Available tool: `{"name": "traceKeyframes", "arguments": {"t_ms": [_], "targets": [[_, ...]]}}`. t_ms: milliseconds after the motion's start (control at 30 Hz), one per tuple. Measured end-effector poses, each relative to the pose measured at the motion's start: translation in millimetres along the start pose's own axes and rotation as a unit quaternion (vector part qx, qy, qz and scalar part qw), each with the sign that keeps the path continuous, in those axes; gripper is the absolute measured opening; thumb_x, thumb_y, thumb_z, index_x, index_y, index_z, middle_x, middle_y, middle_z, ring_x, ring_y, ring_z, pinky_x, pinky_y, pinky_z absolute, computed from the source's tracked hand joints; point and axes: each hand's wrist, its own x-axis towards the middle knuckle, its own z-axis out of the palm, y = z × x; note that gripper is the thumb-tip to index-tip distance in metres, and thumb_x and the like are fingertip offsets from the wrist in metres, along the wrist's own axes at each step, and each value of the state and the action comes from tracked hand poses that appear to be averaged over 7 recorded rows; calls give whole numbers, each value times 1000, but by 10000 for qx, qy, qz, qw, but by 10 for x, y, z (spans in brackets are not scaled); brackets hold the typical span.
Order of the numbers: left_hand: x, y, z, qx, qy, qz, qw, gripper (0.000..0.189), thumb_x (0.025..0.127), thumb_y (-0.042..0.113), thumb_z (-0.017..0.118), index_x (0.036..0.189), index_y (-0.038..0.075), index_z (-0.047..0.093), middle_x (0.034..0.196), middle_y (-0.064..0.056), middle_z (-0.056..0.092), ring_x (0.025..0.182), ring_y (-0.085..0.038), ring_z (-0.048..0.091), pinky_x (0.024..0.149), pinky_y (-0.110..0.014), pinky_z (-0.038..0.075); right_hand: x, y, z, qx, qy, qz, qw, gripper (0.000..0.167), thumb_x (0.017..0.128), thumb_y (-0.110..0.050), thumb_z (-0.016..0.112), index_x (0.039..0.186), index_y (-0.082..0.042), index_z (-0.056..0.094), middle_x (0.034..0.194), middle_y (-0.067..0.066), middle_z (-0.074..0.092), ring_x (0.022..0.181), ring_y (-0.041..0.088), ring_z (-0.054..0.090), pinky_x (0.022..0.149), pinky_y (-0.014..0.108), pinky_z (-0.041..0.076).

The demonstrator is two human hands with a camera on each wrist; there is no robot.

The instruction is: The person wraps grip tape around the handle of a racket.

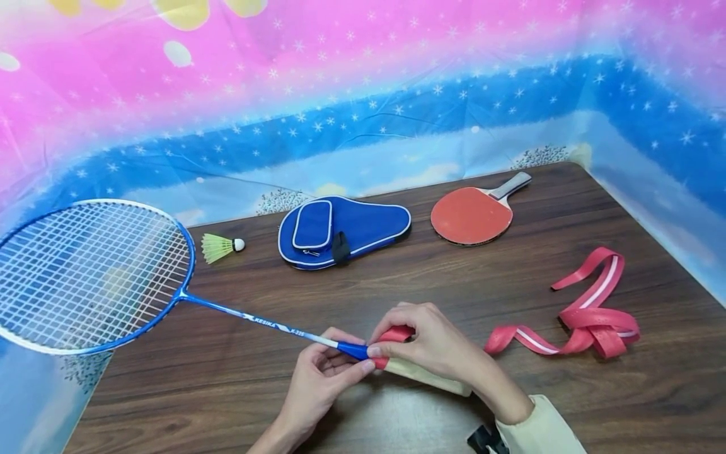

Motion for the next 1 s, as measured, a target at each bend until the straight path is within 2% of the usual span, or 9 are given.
{"name": "traceKeyframes", "arguments": {"t_ms": [167, 333, 467, 600, 767, 1000], "targets": [[3, -10, 5, 88, 67, 114, 9999, 26, 83, 4, 78, 105, -1, 65, 101, -19, 64, 92, -29, 69, 79, -38, 57, -8, -10, -9, -197, 104, 41, 9997, 15, 83, -38, 77, 93, -30, 69, 86, -13, 63, 75, 11, 58, 61, 25, 49], [5, -2, 2, 63, 57, 193, 9998, 29, 83, 2, 77, 107, -6, 62, 103, -21, 63, 95, -30, 68, 81, -39, 57, -26, -12, -28, -251, 302, 66, 9992, 25, 79, -41, 81, 87, -29, 61, 82, -11, 60, 70, 11, 55, 57, 25, 46], [4, 10, 2, 104, 96, 109, 9998, 31, 84, 3, 77, 107, -8, 61, 104, -21, 62, 96, -31, 68, 82, -40, 56, -44, -15, -62, 255, -13, -175, 9995, 19, 85, -30, 78, 91, -26, 61, 85, -6, 57, 74, 14, 55, 57, 27, 46], [2, 20, 6, 122, 116, 51, 9998, 28, 84, 4, 77, 107, -4, 63, 106, -20, 61, 96, -31, 68, 82, -40, 56, -51, -45, -85, 466, -269, -366, 9979, 10, 93, -22, 71, 95, -27, 62, 88, -6, 53, 78, 14, 52, 55, 30, 45], [-17, 26, 15, 112, -7, 102, 9999, 27, 83, 3, 78, 107, 0, 65, 106, -20, 61, 96, -30, 67, 84, -40, 56, -32, -64, -73, 143, -35, -527, 9985, 10, 94, -26, 69, 97, -29, 60, 87, -8, 51, 80, 12, 50, 56, 31, 45], [-20, 30, 9, 262, -55, 285, 9992, 28, 84, 5, 77, 108, 1, 64, 105, -18, 62, 96, -29, 67, 84, -40, 56, -18, -49, -32, -234, 142, -240, 9993, 8, 93, -33, 69, 96, -31, 62, 85, -9, 53, 73, 10, 51, 56, 29, 43]]}}
